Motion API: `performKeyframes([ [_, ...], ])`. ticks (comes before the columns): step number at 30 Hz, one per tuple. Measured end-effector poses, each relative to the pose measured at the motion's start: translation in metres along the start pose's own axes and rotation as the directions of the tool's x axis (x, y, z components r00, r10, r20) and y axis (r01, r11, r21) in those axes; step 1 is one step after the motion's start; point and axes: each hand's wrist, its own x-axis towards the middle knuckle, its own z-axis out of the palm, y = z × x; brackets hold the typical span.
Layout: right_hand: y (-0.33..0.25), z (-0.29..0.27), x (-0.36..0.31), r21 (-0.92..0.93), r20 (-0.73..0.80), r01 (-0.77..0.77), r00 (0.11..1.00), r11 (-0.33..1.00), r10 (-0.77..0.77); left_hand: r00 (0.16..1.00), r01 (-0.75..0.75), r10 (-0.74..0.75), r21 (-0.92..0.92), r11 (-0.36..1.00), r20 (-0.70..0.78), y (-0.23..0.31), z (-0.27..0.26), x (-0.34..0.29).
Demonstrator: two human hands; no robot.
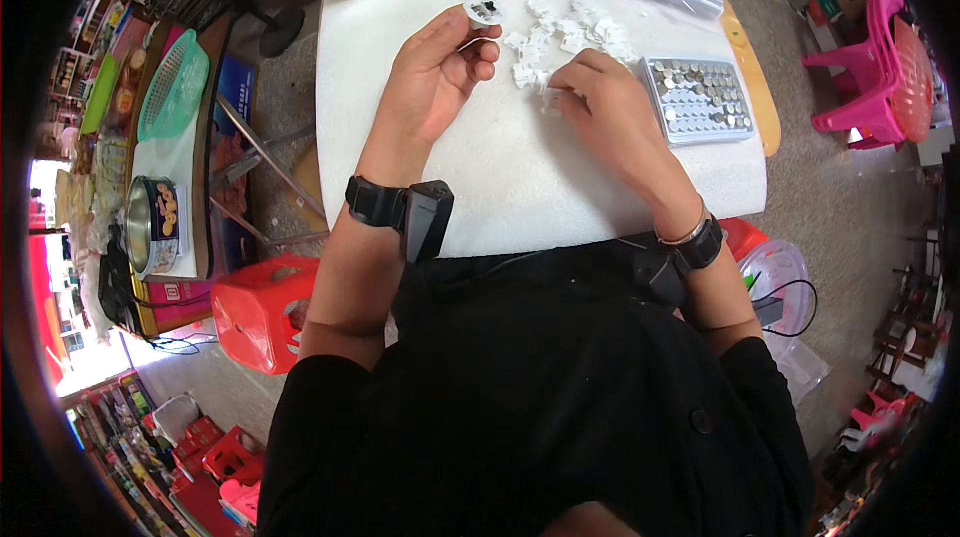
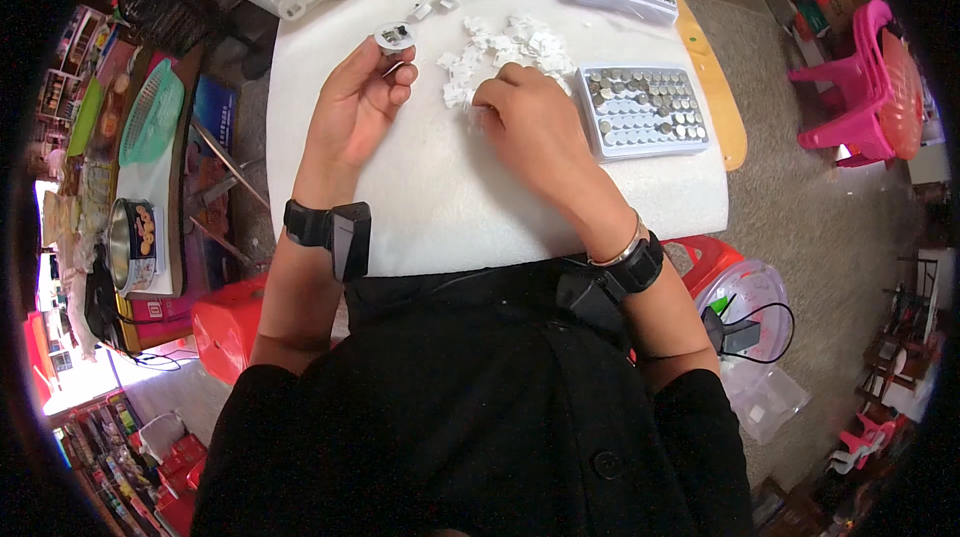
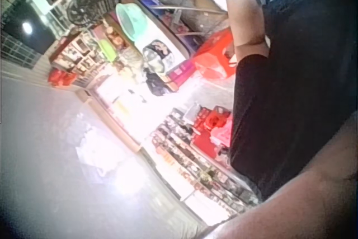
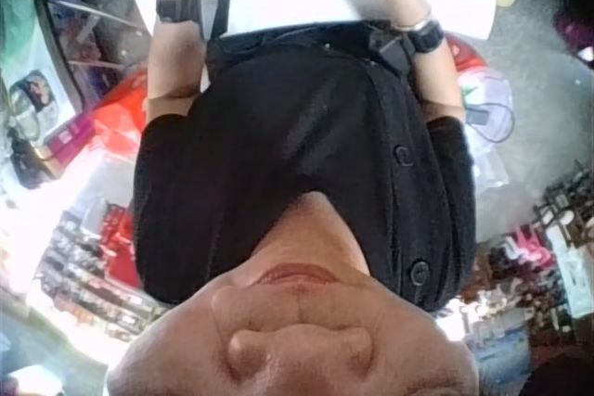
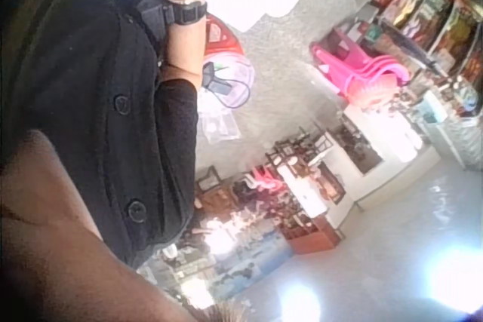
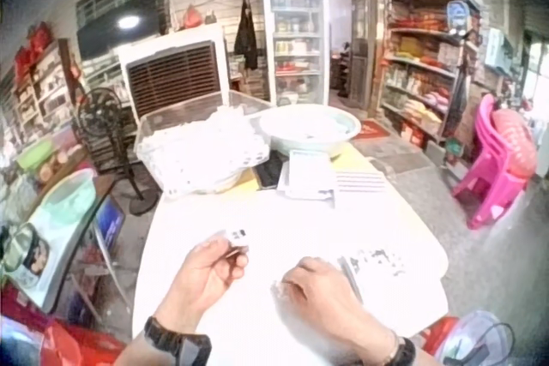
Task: Assembling small white plastic components by hand.
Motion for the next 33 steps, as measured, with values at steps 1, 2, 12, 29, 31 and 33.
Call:
performKeyframes([
  [1, 0.0, 0.0, 0.001, 0.035, -0.017, -0.024, 1.0, 0.999, 0.025, 1.0, -0.004, 0.004, -0.002, 1.0, -0.003, 0.0, 0.001, 0.0],
  [2, -0.001, -0.001, 0.001, 0.034, -0.013, -0.02, 1.0, 0.999, 0.021, 1.0, -0.002, 0.002, -0.006, 1.0, 0.0, 0.0, 0.002, 0.0],
  [12, -0.009, -0.011, 0.005, 0.359, 0.25, -0.206, 0.961, 0.91, 0.119, 1.0, -0.028, 0.028, 0.011, 1.0, -0.002, 0.001, 0.002, -0.003],
  [29, -0.031, 0.007, 0.003, 0.061, 0.184, 0.11, 0.976, 0.992, -0.12, 0.996, -0.084, 0.083, 0.015, 0.996, 0.041, 0.003, -0.002, -0.002],
  [31, -0.027, 0.017, 0.0, -0.107, 0.122, 0.249, 0.964, 0.962, -0.236, 0.994, -0.093, 0.091, 0.031, 0.995, 0.066, 0.004, -0.002, 0.0],
  [33, -0.024, 0.018, -0.003, -0.13, 0.118, 0.246, 0.966, 0.961, -0.231, 0.996, -0.077, 0.074, 0.052, 0.996, 0.053, 0.001, -0.003, -0.001],
])
